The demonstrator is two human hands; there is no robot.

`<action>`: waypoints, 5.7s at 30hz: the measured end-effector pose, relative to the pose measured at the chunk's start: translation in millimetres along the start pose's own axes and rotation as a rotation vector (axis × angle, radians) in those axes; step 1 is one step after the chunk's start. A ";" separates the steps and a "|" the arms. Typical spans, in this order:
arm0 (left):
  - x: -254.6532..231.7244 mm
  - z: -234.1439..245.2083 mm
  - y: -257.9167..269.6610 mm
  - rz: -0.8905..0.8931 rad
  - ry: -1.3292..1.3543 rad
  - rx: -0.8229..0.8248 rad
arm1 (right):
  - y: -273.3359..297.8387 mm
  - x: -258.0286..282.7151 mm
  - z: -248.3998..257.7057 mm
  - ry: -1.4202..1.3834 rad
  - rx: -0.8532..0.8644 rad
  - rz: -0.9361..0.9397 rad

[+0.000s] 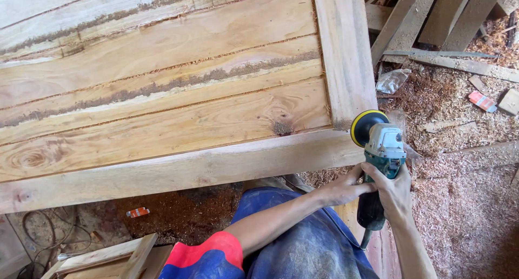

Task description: The person uses an electric orbital sander to smooth the surface of a large wooden panel. They move the sander back and forth across the wood, focusing on the edges and flat surfaces.

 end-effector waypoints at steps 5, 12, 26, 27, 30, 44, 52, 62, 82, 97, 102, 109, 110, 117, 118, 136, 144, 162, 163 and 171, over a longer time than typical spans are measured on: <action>44.5 -4.0 -10.4 0.059 0.524 -0.098 | -1.6 4.8 0.0 0.309 0.022 0.001; 91.9 3.4 -31.8 0.129 0.452 -0.276 | -6.1 -45.5 -15.4 0.454 0.051 -0.038; 77.2 21.4 -0.3 0.232 0.288 -0.395 | -2.1 -59.5 -39.6 0.395 0.082 -0.069; 72.7 18.2 1.1 0.231 0.267 -0.389 | -5.0 -63.6 -37.0 0.404 0.066 -0.060; 68.1 10.7 -7.3 0.219 0.229 -0.383 | 1.0 -54.5 -26.7 0.349 0.078 -0.084; -27.6 13.1 -4.4 0.322 -0.034 -0.387 | -36.9 -44.4 -29.8 0.361 -0.032 -0.009; -40.1 34.7 17.7 0.338 0.045 -0.440 | -29.4 -30.8 -58.5 0.336 0.072 -0.051; -49.8 18.9 -24.1 0.310 -0.082 -0.394 | -61.9 -43.6 -24.3 0.353 -0.081 0.004; -42.0 36.3 10.2 0.351 -0.067 -0.445 | -29.1 -38.1 -55.6 0.396 0.060 -0.155; -89.1 -9.9 18.0 0.221 -0.236 -0.522 | -30.4 -98.0 -25.3 0.370 -0.177 -0.225; -75.1 3.6 19.1 0.287 -0.321 -0.453 | -30.2 -110.2 -42.7 0.391 -0.248 -0.182; -54.8 25.6 -23.0 0.379 -0.363 -0.236 | -36.5 -100.6 -48.5 0.231 -0.370 -0.137; -62.3 26.5 -23.9 0.386 -0.353 -0.205 | -37.1 -98.1 -49.2 0.182 -0.378 -0.137; -36.6 62.8 -32.4 0.369 -0.283 -0.239 | -41.6 -49.0 -70.3 0.092 -0.316 -0.146; -63.4 65.0 -23.4 0.371 -0.283 -0.243 | -42.2 -35.9 -75.0 0.091 -0.312 -0.147; -66.5 74.7 11.8 0.434 -0.316 -0.303 | -20.1 -47.6 -91.4 0.261 -0.235 -0.275; -36.2 46.5 26.1 0.436 -0.290 -0.237 | 14.7 -105.8 -80.1 0.312 -0.313 -0.283; -60.7 85.0 16.3 0.393 -0.382 -0.301 | -4.4 -37.8 -100.8 0.249 -0.264 -0.293; -64.2 79.6 16.2 0.387 -0.381 -0.300 | -4.1 -46.4 -95.6 0.250 -0.267 -0.288; -55.8 77.9 23.4 0.429 -0.310 -0.277 | 14.9 -7.3 -101.4 0.185 -0.260 -0.252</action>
Point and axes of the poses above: each hand's wrist, its own y-axis away from the middle knuckle, its own z-axis out of the back of the hand, x = y × z, the point moved 3 cm from there along -y, towards the middle knuckle, and after that the axes turned 4 degrees about y, right-handed, at the moved point
